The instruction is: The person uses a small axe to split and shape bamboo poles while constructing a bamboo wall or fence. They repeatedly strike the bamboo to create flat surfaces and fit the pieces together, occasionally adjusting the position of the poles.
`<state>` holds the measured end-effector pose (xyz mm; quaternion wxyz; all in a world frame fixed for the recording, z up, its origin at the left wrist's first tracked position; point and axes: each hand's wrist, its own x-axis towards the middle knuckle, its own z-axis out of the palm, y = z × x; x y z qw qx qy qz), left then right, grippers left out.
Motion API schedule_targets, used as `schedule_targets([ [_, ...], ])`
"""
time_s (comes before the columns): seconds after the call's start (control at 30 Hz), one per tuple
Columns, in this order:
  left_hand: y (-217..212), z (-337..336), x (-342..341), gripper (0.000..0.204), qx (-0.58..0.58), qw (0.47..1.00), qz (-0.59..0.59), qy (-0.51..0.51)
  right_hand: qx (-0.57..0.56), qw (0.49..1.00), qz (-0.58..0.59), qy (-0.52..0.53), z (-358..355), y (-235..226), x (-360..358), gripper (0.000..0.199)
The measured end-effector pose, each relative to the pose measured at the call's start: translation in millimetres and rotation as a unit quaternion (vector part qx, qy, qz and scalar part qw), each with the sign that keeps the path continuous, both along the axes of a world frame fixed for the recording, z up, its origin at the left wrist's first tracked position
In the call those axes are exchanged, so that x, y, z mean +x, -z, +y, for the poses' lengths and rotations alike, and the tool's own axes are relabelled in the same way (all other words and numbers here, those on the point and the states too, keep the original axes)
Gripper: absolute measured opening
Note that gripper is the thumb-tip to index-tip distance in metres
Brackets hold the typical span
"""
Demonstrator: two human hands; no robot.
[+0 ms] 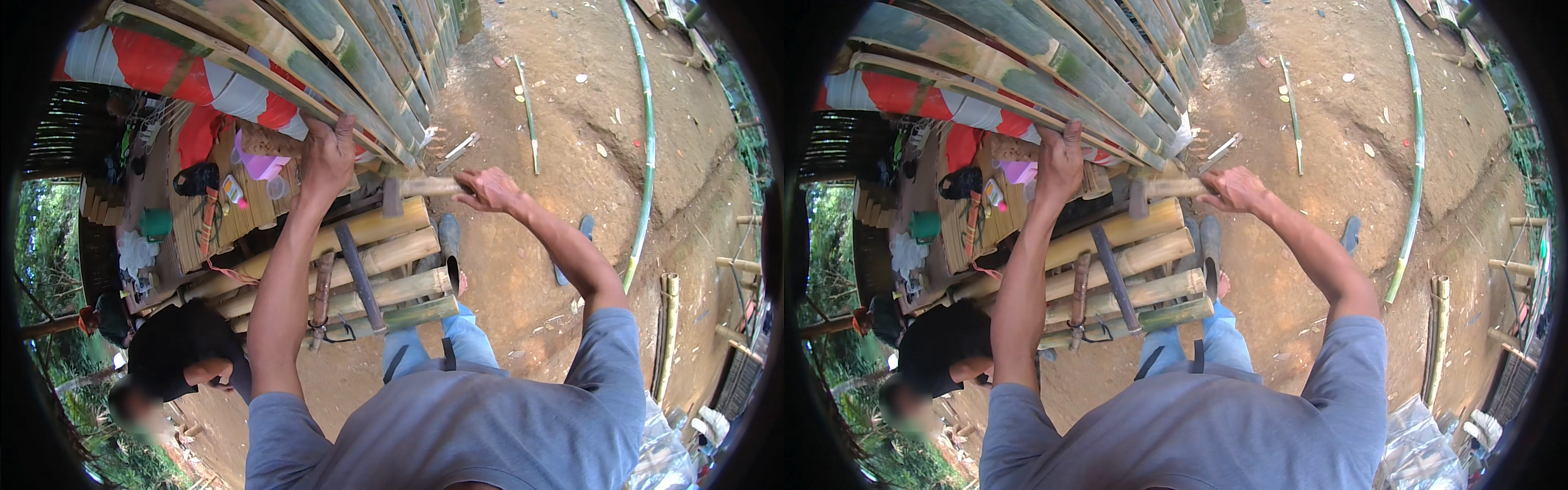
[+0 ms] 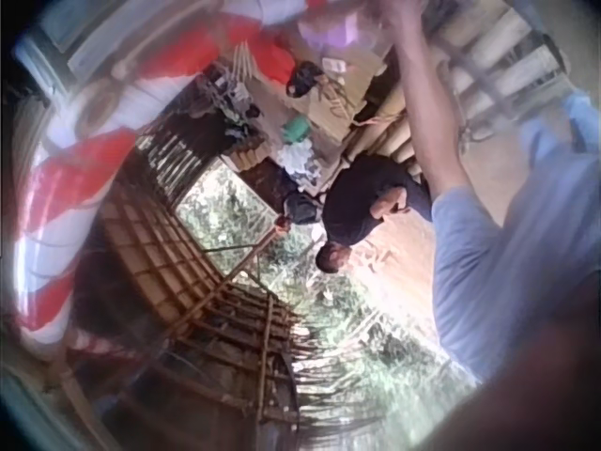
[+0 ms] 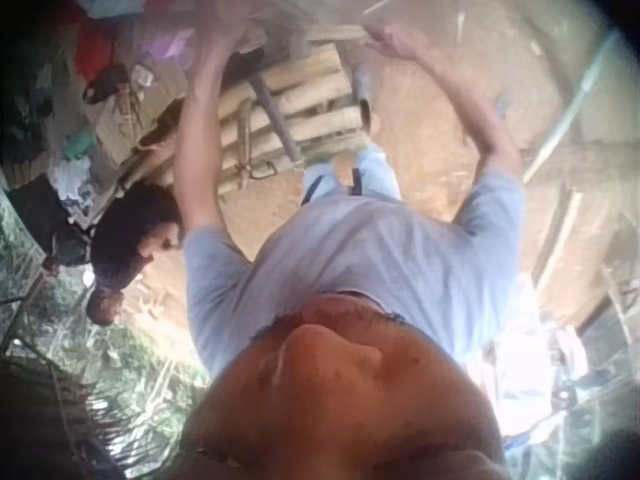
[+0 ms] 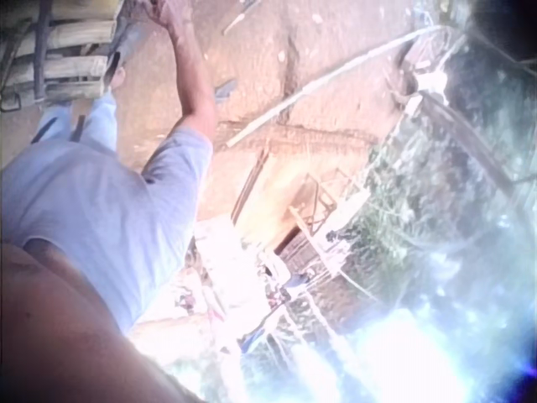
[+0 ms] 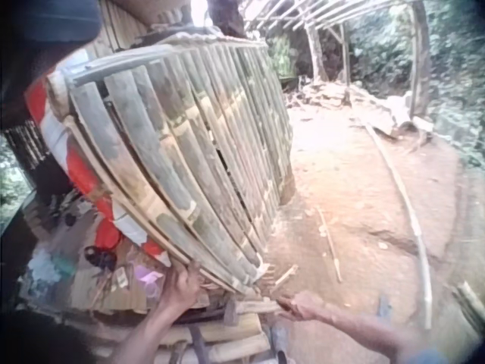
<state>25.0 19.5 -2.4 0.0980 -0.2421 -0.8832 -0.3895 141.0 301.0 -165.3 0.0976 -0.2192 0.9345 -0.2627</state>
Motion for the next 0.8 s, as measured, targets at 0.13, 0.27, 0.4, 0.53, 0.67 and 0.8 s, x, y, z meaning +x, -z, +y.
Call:
schedule_targets([
  [0.13, 3, -4, 0, 0.071, 0.005, 0.998, -0.056, -0.006, -0.022, 0.999, 0.047, 0.012, 2, 9, -2, 0.044],
  [0.27, 4, -3, -5, 0.073, -0.011, 1.000, -0.018, 0.018, -0.012, 0.999, 0.035, 0.011, 7, 12, -10, 0.047],
  [0.4, 11, -8, -4, 0.070, 0.028, 0.998, -0.052, 0.010, 0.001, 0.999, 0.046, -0.017, 8, 16, -8, 0.050],
  [0.53, 6, -2, -3, 0.067, 0.040, 0.997, -0.070, 0.000, 0.001, 0.999, 0.031, -0.011, 12, 23, -17, 0.051],
  [0.67, 6, -2, -2, 0.067, 0.037, 0.998, -0.053, 0.000, -0.012, 0.998, 0.054, 0.010, 9, 26, -18, 0.050],
  [0.8, 11, -2, -7, 0.072, 0.044, 0.998, -0.047, 0.012, -0.044, 0.997, 0.009, 0.066, -1, 35, 4, 0.051],
])
